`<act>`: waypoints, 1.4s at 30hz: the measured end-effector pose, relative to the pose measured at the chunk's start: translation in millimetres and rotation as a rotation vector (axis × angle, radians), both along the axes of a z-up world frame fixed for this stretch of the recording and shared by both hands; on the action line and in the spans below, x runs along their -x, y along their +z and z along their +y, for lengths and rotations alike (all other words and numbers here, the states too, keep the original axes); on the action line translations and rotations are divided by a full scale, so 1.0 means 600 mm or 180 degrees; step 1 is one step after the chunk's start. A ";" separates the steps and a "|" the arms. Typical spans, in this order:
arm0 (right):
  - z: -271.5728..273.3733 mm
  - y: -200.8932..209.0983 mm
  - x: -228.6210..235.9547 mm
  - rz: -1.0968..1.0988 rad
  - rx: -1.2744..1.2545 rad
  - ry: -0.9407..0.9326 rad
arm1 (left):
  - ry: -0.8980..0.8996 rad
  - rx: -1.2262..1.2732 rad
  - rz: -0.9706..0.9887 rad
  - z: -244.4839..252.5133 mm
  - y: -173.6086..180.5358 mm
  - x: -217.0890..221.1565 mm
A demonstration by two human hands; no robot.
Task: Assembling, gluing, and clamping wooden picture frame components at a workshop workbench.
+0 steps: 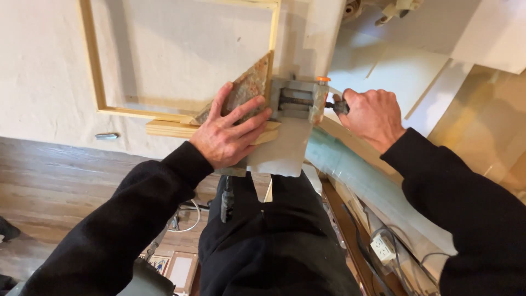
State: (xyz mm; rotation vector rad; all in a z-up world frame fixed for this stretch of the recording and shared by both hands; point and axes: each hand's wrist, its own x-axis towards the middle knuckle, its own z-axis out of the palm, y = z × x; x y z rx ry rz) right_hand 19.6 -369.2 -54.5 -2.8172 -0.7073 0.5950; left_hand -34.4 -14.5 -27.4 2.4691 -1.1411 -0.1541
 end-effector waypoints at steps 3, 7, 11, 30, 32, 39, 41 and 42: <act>0.003 0.001 -0.011 0.0524 0.0140 -0.0087 | -0.0061 0.0016 -0.0065 0.005 0.015 -0.008; 0.022 0.022 -0.047 0.1447 0.0470 -0.0345 | -0.0165 0.0048 -0.0147 0.006 0.027 -0.008; 0.028 0.057 -0.066 0.1960 0.0454 -0.0490 | -0.0135 0.0095 -0.0106 0.002 0.025 -0.021; 0.468 -0.038 0.543 0.4270 -0.6542 -0.4430 | -0.1451 0.0439 0.0023 0.041 0.015 -0.122; 0.474 -0.059 0.532 0.3836 -0.6567 -0.4510 | -0.1544 0.0458 -0.0035 0.037 -0.004 -0.130; 0.515 0.015 0.492 0.0875 -0.2264 -0.4736 | -0.1563 0.0405 -0.0081 0.037 0.000 -0.121; 0.514 0.075 0.463 0.0416 -0.1666 -0.4508 | -0.1591 0.0429 -0.0062 0.039 -0.003 -0.118; 0.511 0.103 0.444 -0.0014 -0.1074 -0.4213 | -0.1581 0.0442 -0.0054 0.039 -0.005 -0.122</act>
